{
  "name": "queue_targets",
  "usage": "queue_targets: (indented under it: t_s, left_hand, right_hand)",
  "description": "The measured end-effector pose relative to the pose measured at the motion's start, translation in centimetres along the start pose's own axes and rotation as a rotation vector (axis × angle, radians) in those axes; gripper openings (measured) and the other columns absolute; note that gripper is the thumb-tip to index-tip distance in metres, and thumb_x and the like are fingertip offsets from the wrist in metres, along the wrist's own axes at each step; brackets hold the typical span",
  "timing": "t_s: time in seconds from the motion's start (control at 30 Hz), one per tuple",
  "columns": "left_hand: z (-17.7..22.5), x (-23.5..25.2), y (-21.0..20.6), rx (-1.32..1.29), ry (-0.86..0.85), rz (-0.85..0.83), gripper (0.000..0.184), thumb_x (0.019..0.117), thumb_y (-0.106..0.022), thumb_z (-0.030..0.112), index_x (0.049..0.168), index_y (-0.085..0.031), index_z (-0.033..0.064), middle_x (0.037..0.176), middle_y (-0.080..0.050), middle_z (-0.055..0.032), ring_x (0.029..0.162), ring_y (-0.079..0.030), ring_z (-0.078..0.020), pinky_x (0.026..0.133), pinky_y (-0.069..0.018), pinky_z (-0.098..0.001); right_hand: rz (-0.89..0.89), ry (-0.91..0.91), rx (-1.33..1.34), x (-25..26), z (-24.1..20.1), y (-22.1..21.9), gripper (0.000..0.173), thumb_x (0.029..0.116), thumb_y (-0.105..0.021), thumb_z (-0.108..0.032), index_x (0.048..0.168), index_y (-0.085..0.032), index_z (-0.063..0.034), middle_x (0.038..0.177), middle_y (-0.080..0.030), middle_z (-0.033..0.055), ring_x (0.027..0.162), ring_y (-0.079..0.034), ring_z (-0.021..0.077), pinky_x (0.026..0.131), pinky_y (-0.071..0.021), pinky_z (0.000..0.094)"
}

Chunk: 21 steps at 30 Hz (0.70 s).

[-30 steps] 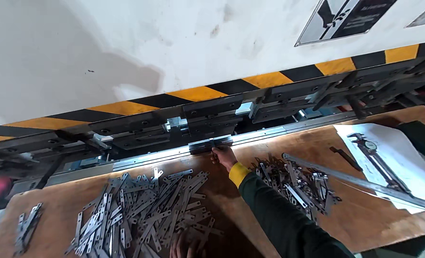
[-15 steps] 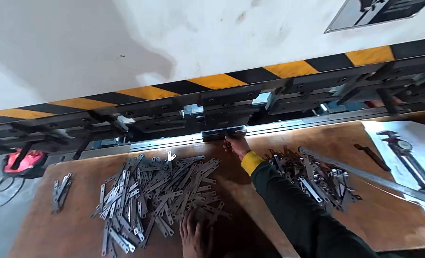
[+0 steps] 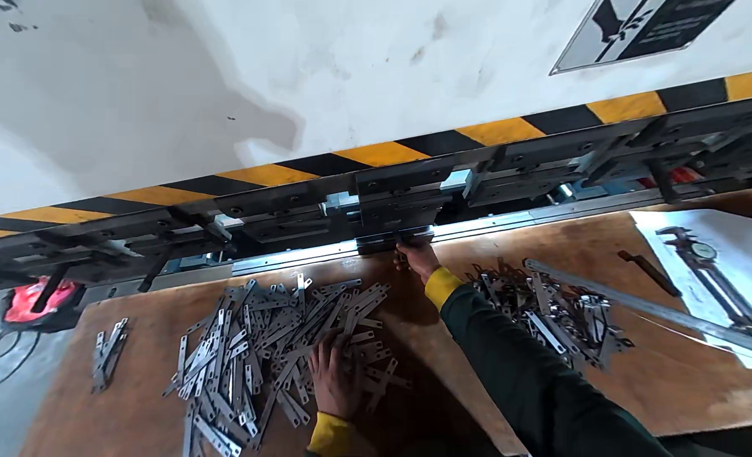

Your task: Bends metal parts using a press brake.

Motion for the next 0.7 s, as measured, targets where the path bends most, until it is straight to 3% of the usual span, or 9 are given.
queue_targets:
  t_s: [0.23, 0.47, 0.57, 0.7]
  left_hand:
    - [-0.4, -5.2, 0.9, -0.026, 0.033, -0.042, 0.035, 0.0910, -0.060, 0.034, 0.107, -0.077, 0.0080, 0.119, -0.071, -0.0142, 0.112, -0.065, -0.0364, 0.098, -0.0518, -0.0527]
    - [-2.2, -10.1, 2.2, 0.044, 0.062, -0.107, 0.029, 0.0928, -0.062, 0.032, 0.107, -0.077, 0.0125, 0.121, -0.071, -0.0106, 0.119, -0.063, -0.0355, 0.102, -0.0504, -0.0545]
    - [-2.2, -9.9, 2.6, 0.062, 0.073, -0.067, 0.032, 0.0925, -0.059, 0.036, 0.107, -0.077, 0.0129, 0.122, -0.071, -0.0090, 0.118, -0.064, -0.0344, 0.100, -0.0511, -0.0541]
    - [-1.9, -5.9, 2.7, 0.078, 0.083, -0.020, 0.034, 0.0892, -0.061, 0.036, 0.109, -0.077, 0.0142, 0.118, -0.073, -0.0077, 0.110, -0.067, -0.0335, 0.093, -0.0530, -0.0568]
  right_hand:
    - [-0.006, -0.123, 0.029, -1.3, -1.6, -0.1, 0.026, 0.1086, -0.053, -0.028, 0.106, -0.067, -0.0057, 0.079, -0.069, 0.0031, 0.054, -0.057, 0.0081, 0.046, -0.0408, 0.0217]
    - [-0.016, -0.140, 0.095, -2.7, -2.5, -0.2, 0.036, 0.1076, -0.050, -0.042, 0.104, -0.066, -0.0097, 0.077, -0.065, 0.0017, 0.058, -0.057, 0.0102, 0.051, -0.0446, 0.0245]
    - [0.002, -0.131, 0.111, -2.8, -2.7, -0.1, 0.035, 0.1080, -0.050, -0.040, 0.105, -0.066, -0.0083, 0.077, -0.066, 0.0025, 0.058, -0.058, 0.0106, 0.051, -0.0459, 0.0250]
    - [0.014, -0.122, 0.116, -3.1, -2.8, 0.0, 0.034, 0.1079, -0.051, -0.039, 0.103, -0.066, -0.0085, 0.075, -0.065, 0.0026, 0.056, -0.058, 0.0106, 0.048, -0.0449, 0.0242]
Point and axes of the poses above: each hand's wrist, its own x-axis towards the middle knuckle, its own y-axis out of the back of the hand, z = x × y, the point moved 6 cm from there along x, towards the middle knuckle
